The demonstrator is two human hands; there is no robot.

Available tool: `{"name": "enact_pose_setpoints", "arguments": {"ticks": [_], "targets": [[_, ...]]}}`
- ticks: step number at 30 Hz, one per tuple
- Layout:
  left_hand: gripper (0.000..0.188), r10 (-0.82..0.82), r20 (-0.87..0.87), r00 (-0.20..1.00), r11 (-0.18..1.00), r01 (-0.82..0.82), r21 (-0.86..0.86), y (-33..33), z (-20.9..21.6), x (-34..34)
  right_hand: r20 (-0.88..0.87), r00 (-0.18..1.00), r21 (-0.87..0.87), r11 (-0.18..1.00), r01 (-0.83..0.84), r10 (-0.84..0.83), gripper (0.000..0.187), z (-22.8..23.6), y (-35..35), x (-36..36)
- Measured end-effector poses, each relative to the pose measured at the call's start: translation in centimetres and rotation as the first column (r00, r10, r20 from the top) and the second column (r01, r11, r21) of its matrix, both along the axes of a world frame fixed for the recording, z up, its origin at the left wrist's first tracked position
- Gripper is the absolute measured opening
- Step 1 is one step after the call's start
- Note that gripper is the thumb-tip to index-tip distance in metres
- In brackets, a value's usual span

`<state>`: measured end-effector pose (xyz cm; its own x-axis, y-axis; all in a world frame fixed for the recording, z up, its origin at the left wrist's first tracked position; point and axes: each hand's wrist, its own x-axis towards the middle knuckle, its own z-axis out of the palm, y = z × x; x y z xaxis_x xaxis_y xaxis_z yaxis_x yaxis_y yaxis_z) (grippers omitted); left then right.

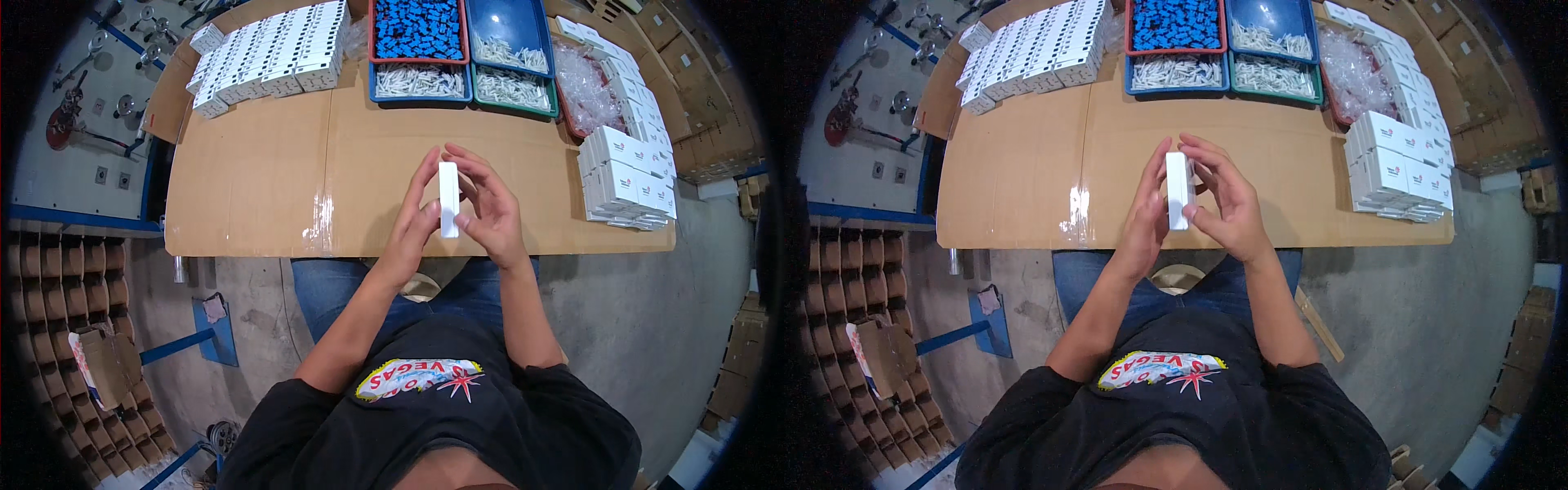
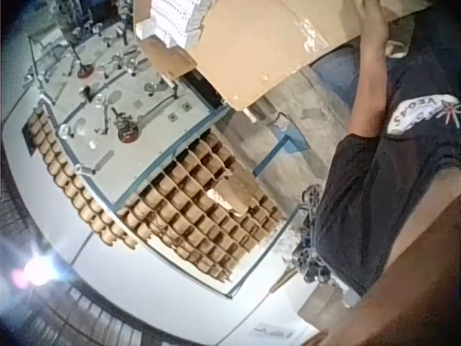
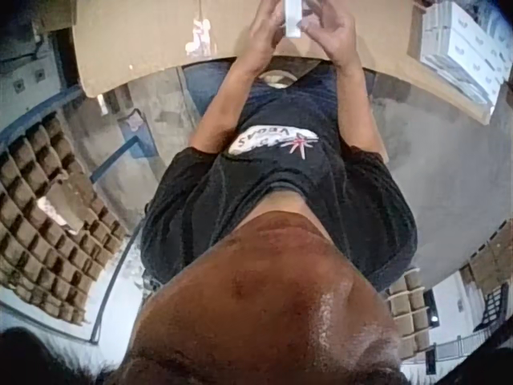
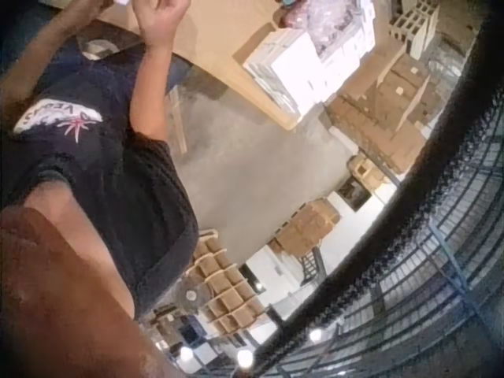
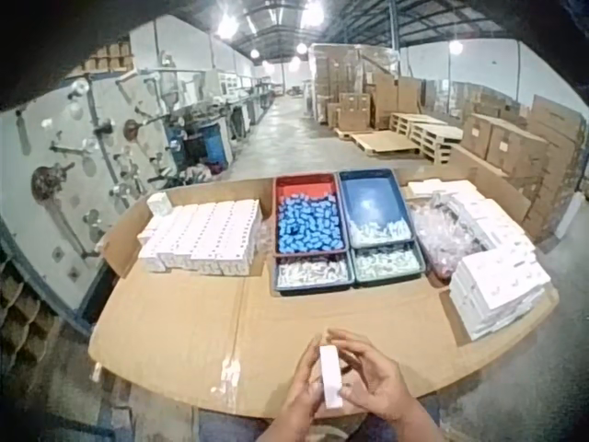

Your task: The person assembles small electrical components by hand. They open a white cardboard box, place a plastic bag containing a white component inside, add several white plastic pins, and insert a blue plastic piece. The person then closes the box and places it on a stack of similar boxes.

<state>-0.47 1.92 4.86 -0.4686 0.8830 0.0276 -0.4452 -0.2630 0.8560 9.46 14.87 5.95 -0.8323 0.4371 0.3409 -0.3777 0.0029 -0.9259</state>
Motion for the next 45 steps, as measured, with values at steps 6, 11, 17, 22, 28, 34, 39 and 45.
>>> {"name": "enact_pose_setpoints", "arguments": {"ticks": [6, 11, 17, 22, 28, 34, 39, 45], "targets": [[0.077, 0.151, 0.074, 0.986, 0.987, -0.146, -0.07, 0.0, 0.8, -0.1, 0.036, 0.998, 0.11, 0.993, -0.051, 0.048, 0.062, 0.2, -0.3, -0.2], [0.077, 0.302, -0.032, 0.953, 0.952, -0.303, -0.035, 0.3, 0.3, 0.5, 0.042, 0.998, -0.032, 0.999, -0.042, 0.043, 0.05, -0.6, -1.9, -0.6], [0.062, 0.349, 0.159, 0.924, 0.936, -0.334, -0.111, 0.3, 0.6, 1.4, 0.025, 0.998, 0.23, 0.972, 0.047, -0.054, 0.055, -1.5, -2.5, -1.5], [0.057, 0.115, 0.378, 0.919, 0.933, 0.032, -0.359, -1.2, 2.2, 0.1, 0.086, 0.986, 0.412, 0.906, 0.093, -0.141, 0.063, -0.6, -2.9, -1.0], [0.053, 0.125, 0.485, 0.866, 0.945, 0.045, -0.325, -1.3, 1.4, 0.3, 0.022, 0.981, 0.638, 0.758, 0.135, -0.192, 0.068, -2.8, -2.3, -1.4], [0.053, 0.213, 0.5, 0.839, 0.959, -0.081, -0.272, -0.8, 1.7, 1.2, 0.018, 0.98, 0.647, 0.749, 0.141, -0.2, 0.071, -2.8, -2.9, -1.7], [0.05, 0.268, 0.513, 0.815, 0.96, -0.183, -0.211, -0.8, 0.7, 1.7, 0.006, 0.978, 0.656, 0.739, 0.154, -0.209, 0.069, -2.9, -3.4, -1.8], [0.047, 0.265, 0.533, 0.803, 0.962, -0.181, -0.206, -0.6, 0.5, 1.6, -0.014, 0.973, 0.665, 0.725, 0.18, -0.228, 0.066, -3.6, -3.2, -2.1]]}}
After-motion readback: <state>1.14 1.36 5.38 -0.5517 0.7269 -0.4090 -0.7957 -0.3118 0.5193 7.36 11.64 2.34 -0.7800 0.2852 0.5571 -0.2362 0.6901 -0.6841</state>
